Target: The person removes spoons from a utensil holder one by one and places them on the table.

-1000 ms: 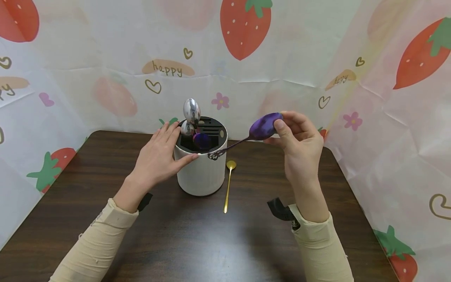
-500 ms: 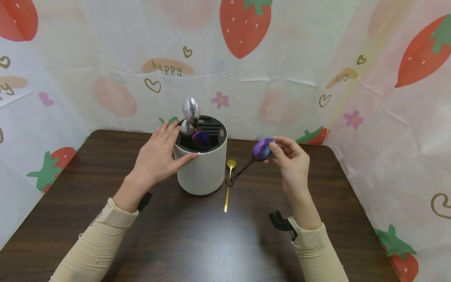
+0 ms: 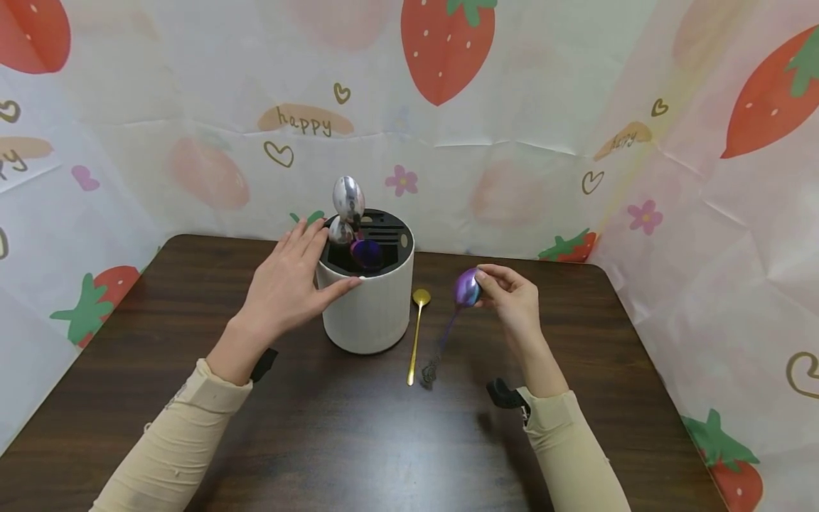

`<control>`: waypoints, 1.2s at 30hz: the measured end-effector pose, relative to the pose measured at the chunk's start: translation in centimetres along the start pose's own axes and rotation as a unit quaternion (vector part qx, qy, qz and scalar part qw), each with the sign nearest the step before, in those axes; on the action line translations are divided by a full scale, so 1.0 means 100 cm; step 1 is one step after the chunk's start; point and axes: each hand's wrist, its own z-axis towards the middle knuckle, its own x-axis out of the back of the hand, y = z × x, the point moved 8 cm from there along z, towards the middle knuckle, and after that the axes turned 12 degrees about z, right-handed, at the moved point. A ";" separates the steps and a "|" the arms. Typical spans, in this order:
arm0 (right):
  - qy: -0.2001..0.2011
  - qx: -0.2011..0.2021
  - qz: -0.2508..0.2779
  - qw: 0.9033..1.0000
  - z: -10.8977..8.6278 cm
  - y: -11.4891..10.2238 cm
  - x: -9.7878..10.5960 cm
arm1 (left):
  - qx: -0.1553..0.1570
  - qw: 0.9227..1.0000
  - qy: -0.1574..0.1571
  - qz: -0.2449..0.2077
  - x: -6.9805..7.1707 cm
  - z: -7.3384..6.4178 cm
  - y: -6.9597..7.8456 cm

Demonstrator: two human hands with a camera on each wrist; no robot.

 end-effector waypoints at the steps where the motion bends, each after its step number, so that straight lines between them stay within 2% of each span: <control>1: -0.003 -0.007 -0.008 1.000 0.003 0.004 0.001 | 0.000 1.000 0.000 0.001 0.000 0.000 0.000; 8: -0.016 -0.044 -0.039 0.998 0.019 0.024 0.003 | 0.000 1.000 0.001 -0.001 0.000 0.000 0.000; 19: -0.014 -0.062 -0.081 0.995 0.044 0.047 0.008 | -0.001 1.000 0.005 -0.002 0.001 0.000 0.000; 28: -0.018 -0.080 -0.161 0.984 0.063 0.072 0.009 | -0.001 1.000 0.004 -0.006 0.002 0.000 0.000; 36: -0.007 -0.099 -0.173 0.980 0.075 0.094 0.013 | 0.000 1.000 0.001 -0.005 0.000 0.000 -0.001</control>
